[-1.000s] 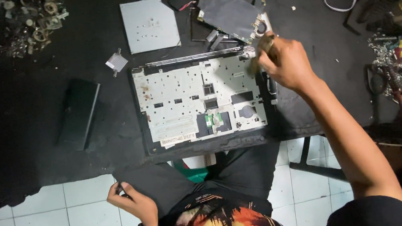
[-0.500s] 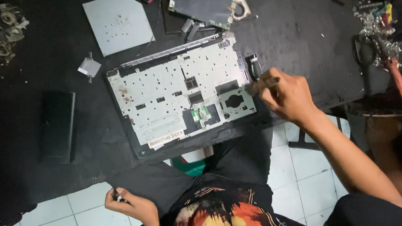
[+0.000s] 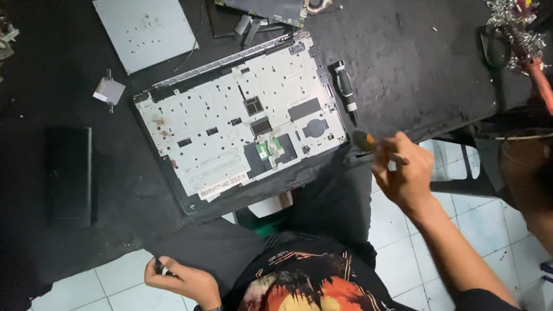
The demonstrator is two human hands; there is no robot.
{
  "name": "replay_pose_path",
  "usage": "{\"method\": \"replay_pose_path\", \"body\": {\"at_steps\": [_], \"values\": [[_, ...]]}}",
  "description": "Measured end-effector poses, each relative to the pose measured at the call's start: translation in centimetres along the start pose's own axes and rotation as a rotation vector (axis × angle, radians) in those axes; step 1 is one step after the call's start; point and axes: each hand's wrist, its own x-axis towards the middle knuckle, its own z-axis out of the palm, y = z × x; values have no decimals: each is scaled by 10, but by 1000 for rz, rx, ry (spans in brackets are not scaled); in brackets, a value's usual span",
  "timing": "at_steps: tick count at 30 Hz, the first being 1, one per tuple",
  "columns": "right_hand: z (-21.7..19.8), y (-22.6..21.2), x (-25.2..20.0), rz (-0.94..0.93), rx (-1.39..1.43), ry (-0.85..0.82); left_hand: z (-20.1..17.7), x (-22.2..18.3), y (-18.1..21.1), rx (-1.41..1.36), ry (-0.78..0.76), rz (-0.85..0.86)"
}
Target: Disassembling a laptop chassis, removing screws with a screwdriver, and cleaning internal parts with a brush.
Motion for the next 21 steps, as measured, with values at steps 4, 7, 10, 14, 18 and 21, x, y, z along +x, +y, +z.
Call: {"method": "replay_pose_path", "body": {"at_steps": [4,7,10,14,18,21], "values": [[31,-56,-10,10,7,-28,-2,1,-2,-5,2,0],[37,-67,-23,-34,206,23,0,1,-2,-18,0,-6],[28,-59,-27,178,276,89,-2,2,-2,-23,13,-20],[38,-97,-22,136,236,26,-1,3,-3,-35,12,-35],[43,-123,-8,-21,378,-32,1,2,-14,-9,-10,3],[55,-111,-17,57,276,172,0,3,-19,-12,21,-5]]}}
